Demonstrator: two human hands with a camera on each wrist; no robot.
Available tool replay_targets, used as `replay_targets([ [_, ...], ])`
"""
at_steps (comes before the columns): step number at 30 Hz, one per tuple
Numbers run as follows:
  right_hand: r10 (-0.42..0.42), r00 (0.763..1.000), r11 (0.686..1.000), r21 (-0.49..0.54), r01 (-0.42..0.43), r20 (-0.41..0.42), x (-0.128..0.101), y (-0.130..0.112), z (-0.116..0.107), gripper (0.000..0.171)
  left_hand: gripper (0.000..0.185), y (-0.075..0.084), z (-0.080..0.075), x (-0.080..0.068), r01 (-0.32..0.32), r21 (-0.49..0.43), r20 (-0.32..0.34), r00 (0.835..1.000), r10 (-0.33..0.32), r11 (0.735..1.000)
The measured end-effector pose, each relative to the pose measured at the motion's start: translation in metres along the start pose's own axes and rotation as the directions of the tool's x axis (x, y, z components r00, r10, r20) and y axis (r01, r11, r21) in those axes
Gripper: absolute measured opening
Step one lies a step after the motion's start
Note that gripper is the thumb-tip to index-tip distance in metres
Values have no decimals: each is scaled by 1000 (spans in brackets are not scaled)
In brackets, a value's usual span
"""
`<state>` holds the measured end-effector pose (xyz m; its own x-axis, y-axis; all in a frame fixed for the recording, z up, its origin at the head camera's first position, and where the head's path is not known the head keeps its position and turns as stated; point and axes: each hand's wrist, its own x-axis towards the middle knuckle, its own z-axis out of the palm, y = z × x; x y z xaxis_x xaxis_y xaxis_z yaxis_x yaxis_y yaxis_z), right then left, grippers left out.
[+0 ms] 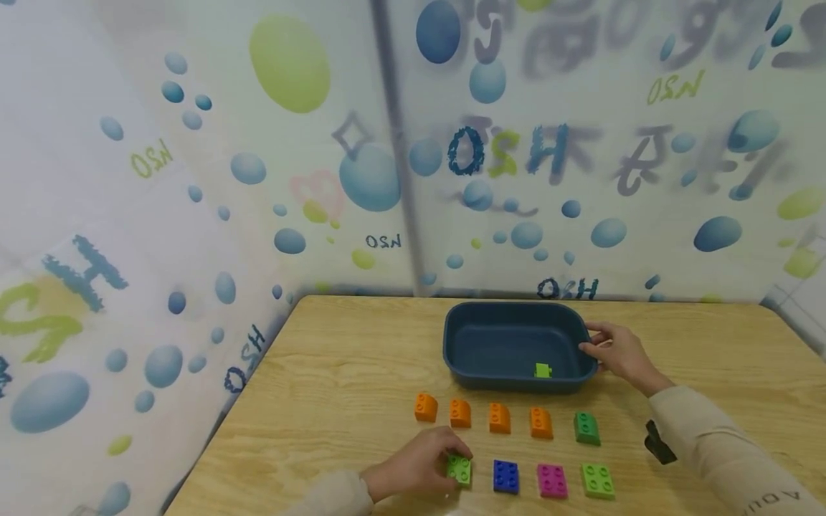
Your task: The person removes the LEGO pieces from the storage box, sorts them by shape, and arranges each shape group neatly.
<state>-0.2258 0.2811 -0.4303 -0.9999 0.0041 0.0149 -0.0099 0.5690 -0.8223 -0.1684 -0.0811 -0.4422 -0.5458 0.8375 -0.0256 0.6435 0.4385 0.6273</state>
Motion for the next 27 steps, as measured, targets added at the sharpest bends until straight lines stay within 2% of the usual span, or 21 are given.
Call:
replay_targets([
  [3, -9, 1000, 1000, 4, 9, 2, -1, -1, 1, 54, 32, -2, 2, -1, 20, -16, 7, 1000, -20, 1000],
  [8, -10, 1000, 1000, 1, 10, -1, 0, -1, 2, 54, 32, -4, 3, -2, 60, -114, 10, 998, -59, 992],
  [15, -2, 1000, 1000, -3, 2, -5, -1, -1, -1, 54, 33, -7, 5, -3, 66, -220, -2, 998, -68, 973],
  [18, -5, 1000, 1000, -1, 5, -10, -1, 1, -1, 53, 35, -8, 6, -3, 64, -218, -2, 998, -66, 974],
  [23, -11, 1000, 1000, 2, 11, -18, -1, 2, -1, 53, 40, -9, 6, -5, 46, -154, -2, 999, -46, 987],
  [27, -21, 1000, 1000, 5, 21, -18, -1, 3, 0, 53, 44, -8, 8, -8, 35, -151, -29, 999, -39, 988],
])
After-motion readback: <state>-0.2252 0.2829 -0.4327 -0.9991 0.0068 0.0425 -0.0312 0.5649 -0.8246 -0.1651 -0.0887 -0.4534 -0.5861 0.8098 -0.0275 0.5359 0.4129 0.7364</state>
